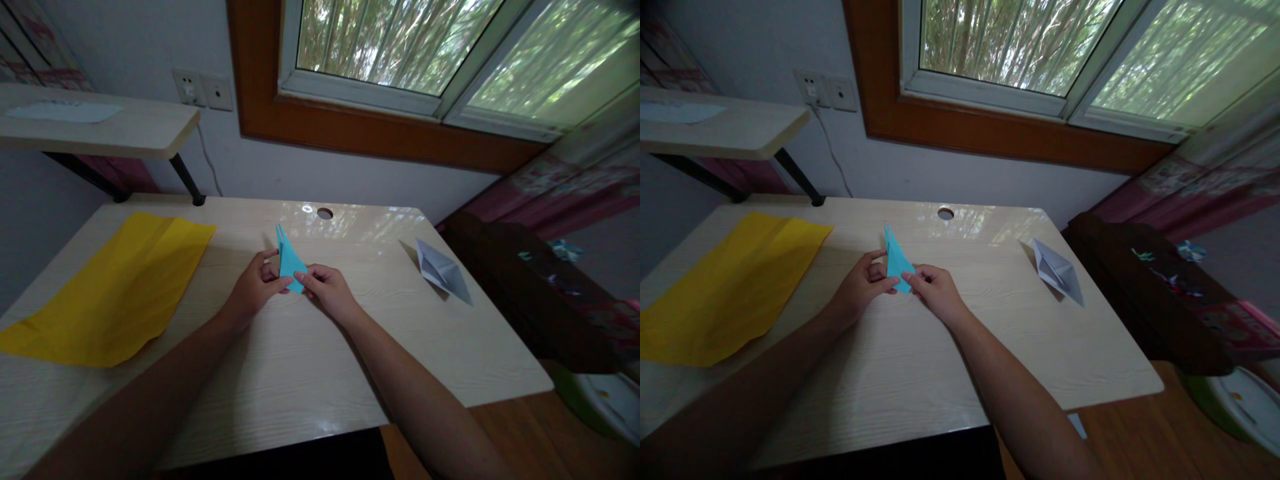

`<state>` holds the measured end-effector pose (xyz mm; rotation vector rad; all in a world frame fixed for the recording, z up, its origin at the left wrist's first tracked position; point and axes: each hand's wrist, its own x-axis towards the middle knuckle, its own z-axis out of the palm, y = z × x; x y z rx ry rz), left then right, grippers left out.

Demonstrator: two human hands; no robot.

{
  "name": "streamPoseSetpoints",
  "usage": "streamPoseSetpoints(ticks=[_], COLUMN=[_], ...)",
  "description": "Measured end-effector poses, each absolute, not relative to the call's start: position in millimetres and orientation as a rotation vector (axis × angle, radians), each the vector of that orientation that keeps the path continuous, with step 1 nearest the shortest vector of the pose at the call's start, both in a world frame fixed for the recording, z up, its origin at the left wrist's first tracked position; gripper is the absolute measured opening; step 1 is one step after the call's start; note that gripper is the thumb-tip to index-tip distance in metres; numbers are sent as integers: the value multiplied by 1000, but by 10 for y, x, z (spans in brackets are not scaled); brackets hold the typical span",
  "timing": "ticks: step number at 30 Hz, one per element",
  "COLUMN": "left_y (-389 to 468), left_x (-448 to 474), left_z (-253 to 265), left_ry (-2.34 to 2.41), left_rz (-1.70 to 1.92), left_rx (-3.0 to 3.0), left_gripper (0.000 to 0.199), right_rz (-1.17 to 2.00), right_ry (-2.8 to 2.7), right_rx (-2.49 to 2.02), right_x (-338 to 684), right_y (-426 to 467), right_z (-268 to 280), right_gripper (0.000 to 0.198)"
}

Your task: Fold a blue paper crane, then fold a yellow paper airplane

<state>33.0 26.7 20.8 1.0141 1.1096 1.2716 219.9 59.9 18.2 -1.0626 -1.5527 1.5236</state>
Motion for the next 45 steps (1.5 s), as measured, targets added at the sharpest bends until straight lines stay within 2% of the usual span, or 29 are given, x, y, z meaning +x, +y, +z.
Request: streamPoseSetpoints(ticks=[13, 22, 35, 45], left_y=[270, 266, 317, 317], left_x=[255, 239, 188, 169], left_z=[228, 234, 159, 182], left_ry=[1117, 1139, 1173, 1215], left_rz=[1311, 1324, 1412, 1405], left_rx=[1065, 1095, 1069, 1075], left_gripper=[77, 68, 40, 33], right_rz=[1526, 1553, 1446, 1559], right_ry=[-1544, -1567, -1901, -1606], right_rx=[-1040, -988, -930, -907], right_x=[2179, 2182, 2228, 2198], right_y=[575, 603, 575, 603], right_z=[214, 157, 244, 196], right_gripper=[45, 44, 46, 38])
